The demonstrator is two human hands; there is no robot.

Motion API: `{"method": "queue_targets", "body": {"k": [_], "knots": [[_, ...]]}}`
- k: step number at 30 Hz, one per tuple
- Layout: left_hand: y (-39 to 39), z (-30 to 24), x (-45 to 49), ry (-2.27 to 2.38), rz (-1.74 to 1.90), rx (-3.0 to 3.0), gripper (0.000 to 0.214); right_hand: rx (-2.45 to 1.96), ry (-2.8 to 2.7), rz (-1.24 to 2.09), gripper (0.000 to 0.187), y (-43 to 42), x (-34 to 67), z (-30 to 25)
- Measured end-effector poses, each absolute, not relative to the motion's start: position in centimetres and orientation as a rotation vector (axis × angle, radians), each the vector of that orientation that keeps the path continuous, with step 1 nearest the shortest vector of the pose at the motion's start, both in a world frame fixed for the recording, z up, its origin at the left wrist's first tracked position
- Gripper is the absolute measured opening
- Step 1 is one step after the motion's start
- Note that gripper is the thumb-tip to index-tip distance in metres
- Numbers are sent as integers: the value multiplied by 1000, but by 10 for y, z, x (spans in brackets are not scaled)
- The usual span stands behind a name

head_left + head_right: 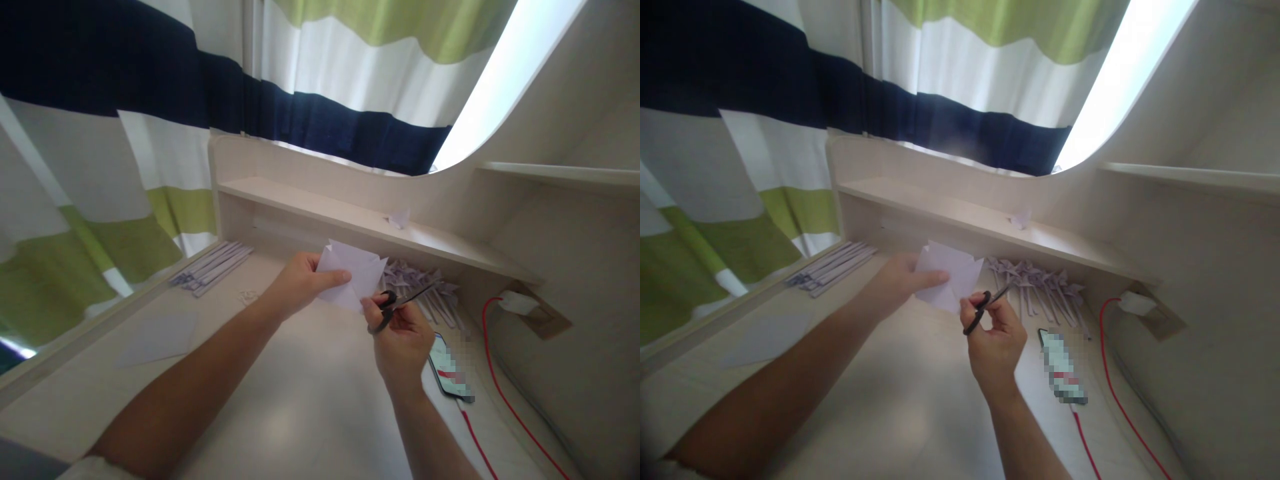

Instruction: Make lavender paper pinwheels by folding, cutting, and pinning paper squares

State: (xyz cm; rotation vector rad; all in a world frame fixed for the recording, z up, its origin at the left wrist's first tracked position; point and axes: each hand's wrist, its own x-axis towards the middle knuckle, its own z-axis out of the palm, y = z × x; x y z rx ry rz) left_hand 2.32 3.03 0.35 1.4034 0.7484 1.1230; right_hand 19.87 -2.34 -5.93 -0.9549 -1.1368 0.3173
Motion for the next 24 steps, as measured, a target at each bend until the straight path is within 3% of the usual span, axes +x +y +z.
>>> {"method": "queue_targets", "body": {"k": [8,14,24], "knots": [[33,4,14,715,1275,1313,28,-1036,-1346,574,16,-28,215,-38],[35,7,2,637,1450,1315,29,-1297,-1651,914,30,-28,247,-20],[23,12,2,702,1659,1300,31,-1349,-1885,934,23,-43,249,-6]]}}
